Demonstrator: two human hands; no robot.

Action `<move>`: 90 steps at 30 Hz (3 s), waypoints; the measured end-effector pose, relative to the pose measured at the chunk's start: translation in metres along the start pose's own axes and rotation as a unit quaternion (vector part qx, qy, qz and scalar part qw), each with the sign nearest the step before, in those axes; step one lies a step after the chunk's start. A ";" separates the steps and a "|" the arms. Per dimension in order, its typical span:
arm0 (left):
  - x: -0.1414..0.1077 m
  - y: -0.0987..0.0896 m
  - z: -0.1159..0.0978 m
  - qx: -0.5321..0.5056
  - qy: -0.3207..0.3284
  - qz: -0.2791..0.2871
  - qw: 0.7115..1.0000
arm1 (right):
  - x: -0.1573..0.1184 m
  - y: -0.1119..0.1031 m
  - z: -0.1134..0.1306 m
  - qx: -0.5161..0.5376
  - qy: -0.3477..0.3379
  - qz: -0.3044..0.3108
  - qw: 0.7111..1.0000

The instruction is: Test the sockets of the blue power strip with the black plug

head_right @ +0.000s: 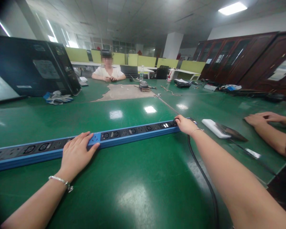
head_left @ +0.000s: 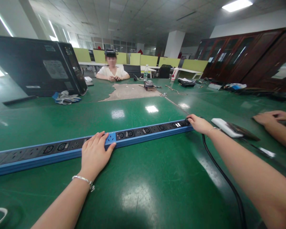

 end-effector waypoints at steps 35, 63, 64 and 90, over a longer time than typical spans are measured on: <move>0.001 0.001 0.001 0.012 -0.005 0.020 1.000 | 0.018 0.000 -0.045 0.037 0.011 -0.050 0.998; 0.002 -0.002 0.001 0.014 0.002 0.027 1.000 | 0.013 0.003 -0.039 -0.011 0.010 -0.021 1.000; 0.002 -0.002 0.001 0.014 0.003 0.028 0.999 | 0.013 -0.001 -0.039 0.000 0.010 -0.038 0.999; 0.002 -0.001 0.002 0.007 0.000 0.034 0.999 | -0.004 -0.002 0.002 0.022 -0.004 -0.017 1.000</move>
Point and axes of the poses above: each hand's wrist, its own x-axis towards the middle knuckle, its own y-axis out of the palm, z = x × y, the point moved 1 cm from there along x, towards the middle knuckle, and after that the axes turned 7 degrees about x, right-handed, at the moved point
